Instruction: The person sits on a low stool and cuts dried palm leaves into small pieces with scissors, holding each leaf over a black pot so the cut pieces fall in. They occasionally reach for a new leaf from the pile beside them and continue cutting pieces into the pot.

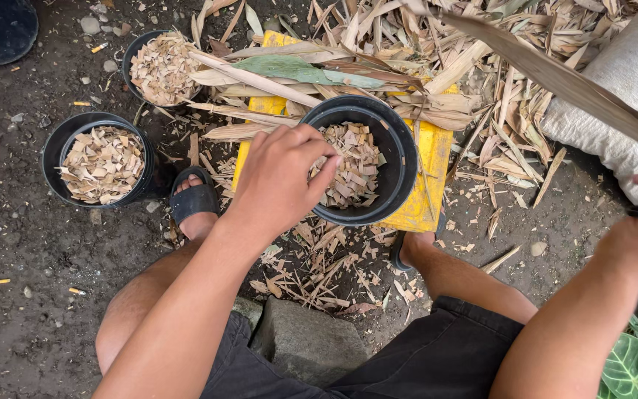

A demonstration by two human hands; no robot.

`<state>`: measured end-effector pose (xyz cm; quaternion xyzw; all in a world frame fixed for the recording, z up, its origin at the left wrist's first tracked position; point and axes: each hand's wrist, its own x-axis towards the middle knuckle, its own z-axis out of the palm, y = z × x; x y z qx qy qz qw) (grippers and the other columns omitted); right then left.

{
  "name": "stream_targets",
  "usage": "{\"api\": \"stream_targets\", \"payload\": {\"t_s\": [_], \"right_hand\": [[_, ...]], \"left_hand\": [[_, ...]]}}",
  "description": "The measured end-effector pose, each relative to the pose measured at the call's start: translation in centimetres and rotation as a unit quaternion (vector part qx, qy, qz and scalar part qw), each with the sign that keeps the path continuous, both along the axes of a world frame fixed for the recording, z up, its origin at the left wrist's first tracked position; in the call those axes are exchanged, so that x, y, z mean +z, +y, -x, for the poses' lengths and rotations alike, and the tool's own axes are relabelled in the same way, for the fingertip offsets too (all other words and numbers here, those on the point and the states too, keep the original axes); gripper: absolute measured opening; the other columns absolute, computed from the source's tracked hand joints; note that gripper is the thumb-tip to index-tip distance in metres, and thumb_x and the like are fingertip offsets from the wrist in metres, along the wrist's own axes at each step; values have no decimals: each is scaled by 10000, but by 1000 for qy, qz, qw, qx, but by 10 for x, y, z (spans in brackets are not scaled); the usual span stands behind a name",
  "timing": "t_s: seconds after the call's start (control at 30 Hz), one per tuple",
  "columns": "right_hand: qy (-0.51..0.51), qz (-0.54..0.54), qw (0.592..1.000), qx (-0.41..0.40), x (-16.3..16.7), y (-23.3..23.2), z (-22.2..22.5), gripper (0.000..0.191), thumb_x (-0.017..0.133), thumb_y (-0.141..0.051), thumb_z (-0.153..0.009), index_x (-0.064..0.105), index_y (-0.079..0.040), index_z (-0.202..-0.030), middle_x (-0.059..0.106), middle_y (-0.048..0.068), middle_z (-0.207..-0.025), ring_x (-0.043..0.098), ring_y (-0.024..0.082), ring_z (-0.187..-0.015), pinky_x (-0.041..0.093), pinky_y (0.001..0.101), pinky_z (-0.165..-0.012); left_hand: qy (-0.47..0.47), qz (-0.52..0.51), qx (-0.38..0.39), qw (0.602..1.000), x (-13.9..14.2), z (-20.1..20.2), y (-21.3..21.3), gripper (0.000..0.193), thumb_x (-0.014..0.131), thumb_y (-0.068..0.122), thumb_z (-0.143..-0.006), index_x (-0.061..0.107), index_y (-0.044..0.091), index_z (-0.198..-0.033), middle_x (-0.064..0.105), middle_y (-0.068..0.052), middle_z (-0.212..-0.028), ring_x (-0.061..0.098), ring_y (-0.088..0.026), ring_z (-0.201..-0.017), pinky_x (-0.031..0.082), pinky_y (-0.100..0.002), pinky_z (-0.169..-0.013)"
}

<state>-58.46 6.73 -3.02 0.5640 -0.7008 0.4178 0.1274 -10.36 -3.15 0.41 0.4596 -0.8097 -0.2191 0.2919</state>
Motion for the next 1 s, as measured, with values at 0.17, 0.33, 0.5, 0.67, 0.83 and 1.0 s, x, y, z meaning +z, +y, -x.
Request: {"api": "stream_targets", "payload": {"t_s": [0.17,0.33,0.5,0.67,0.83,1.0], "right_hand": [[-507,99,853,77,15,-42,-108,240,742,-59,-1137,520,-81,-1049,691,117,-997,635,154,-651,487,259,-520],[-573,-33,796,192,8,-55,-191,196,733,-60,-1021,538,-76,-1005,695,88,-989,599,124,-574,411,217,-469],[-544,-121,805,205,13,-57,-230,143,723,-76,-993,596,-38,-1048,717,104,-1040,618,123,-539,419,212,-455],[-495,-140,828,224,20,-43,-242,169,598,-164,-1046,593,-52,-1173,718,86,-1145,658,128,-574,391,193,-455],[-552,-121,747,351,2,2,-265,203,553,-258,-1130,521,-58,-1113,620,67,-867,638,135,-553,402,204,-470],[-573,-260,607,486,-19,24,-294,373,619,-364,-1071,533,-21,-1188,614,123,-1032,676,169,-696,519,273,-658]], "left_hand": [[157,-141,-44,977,1,18,4,222,705,216,-966,735,64,-1126,728,-52,-1089,658,-193,-762,544,-340,-725],[300,-212,-65,928,-1,53,12,428,744,227,-913,653,31,-1283,737,-37,-1107,598,-94,-687,534,-269,-649],[306,-253,27,917,-11,63,23,257,748,228,-974,745,42,-1152,720,-16,-861,564,-46,-684,486,-241,-615],[369,-304,101,873,-17,49,14,177,735,182,-1003,776,13,-1032,707,14,-797,544,-19,-681,438,-217,-585],[489,-236,106,833,-11,24,-9,115,722,115,-995,713,21,-1060,740,12,-925,597,-15,-756,480,-195,-674],[513,-252,113,813,-8,-3,-11,95,731,91,-995,715,12,-1045,745,-13,-918,591,-32,-743,483,-206,-688]]}}
